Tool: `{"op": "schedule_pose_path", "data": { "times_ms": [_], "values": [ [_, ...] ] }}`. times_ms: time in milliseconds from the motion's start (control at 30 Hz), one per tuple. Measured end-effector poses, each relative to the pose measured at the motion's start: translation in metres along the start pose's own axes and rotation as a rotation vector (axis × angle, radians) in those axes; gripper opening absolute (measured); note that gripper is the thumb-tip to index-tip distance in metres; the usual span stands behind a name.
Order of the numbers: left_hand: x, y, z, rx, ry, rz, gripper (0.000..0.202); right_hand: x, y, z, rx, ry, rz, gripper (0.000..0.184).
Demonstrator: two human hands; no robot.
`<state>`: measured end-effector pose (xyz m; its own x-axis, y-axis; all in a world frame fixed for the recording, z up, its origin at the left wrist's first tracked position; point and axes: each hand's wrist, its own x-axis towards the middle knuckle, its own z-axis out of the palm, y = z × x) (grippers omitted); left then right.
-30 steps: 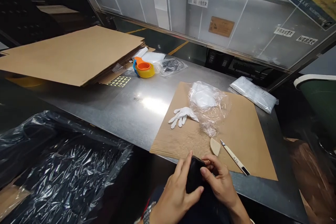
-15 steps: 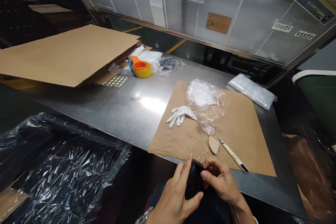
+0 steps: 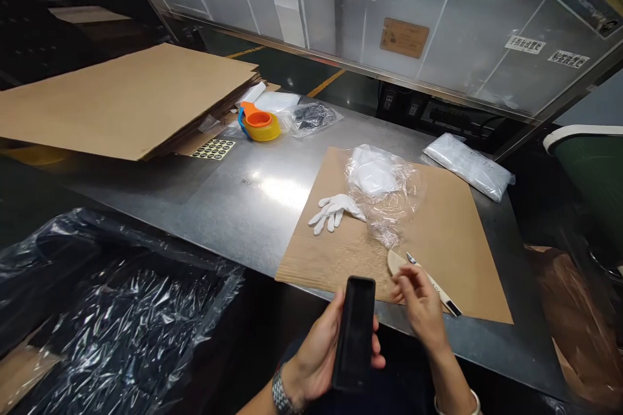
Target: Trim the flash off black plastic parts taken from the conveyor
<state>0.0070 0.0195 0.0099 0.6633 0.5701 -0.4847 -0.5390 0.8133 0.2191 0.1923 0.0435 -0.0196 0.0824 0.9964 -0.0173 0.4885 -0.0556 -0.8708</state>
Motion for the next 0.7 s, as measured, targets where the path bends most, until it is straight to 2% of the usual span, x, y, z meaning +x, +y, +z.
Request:
{"op": "schedule_pose_path", "data": {
  "times_ms": [100,233,333,433,467,533,633,700],
  "values": [
    [0.0,0.013,-0.002,-0.172,0.01,0.031,0.059,0.013,0.029,-0.022,-0.229,0.189,-0.013,0.042],
    [-0.002,0.026,0.001,-0.291,0.084,0.093,0.057,0.02,0.057,-0.041,-0.419,0.204,-0.032,0.034],
    [-0.002,0.027,0.005,-0.329,0.147,0.158,0.055,0.016,0.061,-0.041,-0.476,0.214,-0.021,0.035],
    [-0.001,0.026,0.008,-0.334,0.244,0.272,0.05,0.003,0.045,-0.033,-0.466,0.198,0.001,0.037],
    [0.0,0.026,0.009,-0.331,0.282,0.31,0.048,-0.003,0.035,-0.029,-0.443,0.161,0.003,0.037],
    [-0.001,0.027,0.01,-0.315,0.344,0.363,0.046,-0.019,0.009,-0.02,-0.342,0.003,-0.001,0.035],
    [-0.002,0.029,0.011,-0.283,0.379,0.431,0.049,-0.041,-0.034,-0.008,-0.032,-0.457,0.015,0.035],
    [-0.003,0.031,0.011,-0.256,0.378,0.48,0.05,-0.051,-0.057,-0.003,0.029,-0.676,0.024,0.034]
  ]
}}
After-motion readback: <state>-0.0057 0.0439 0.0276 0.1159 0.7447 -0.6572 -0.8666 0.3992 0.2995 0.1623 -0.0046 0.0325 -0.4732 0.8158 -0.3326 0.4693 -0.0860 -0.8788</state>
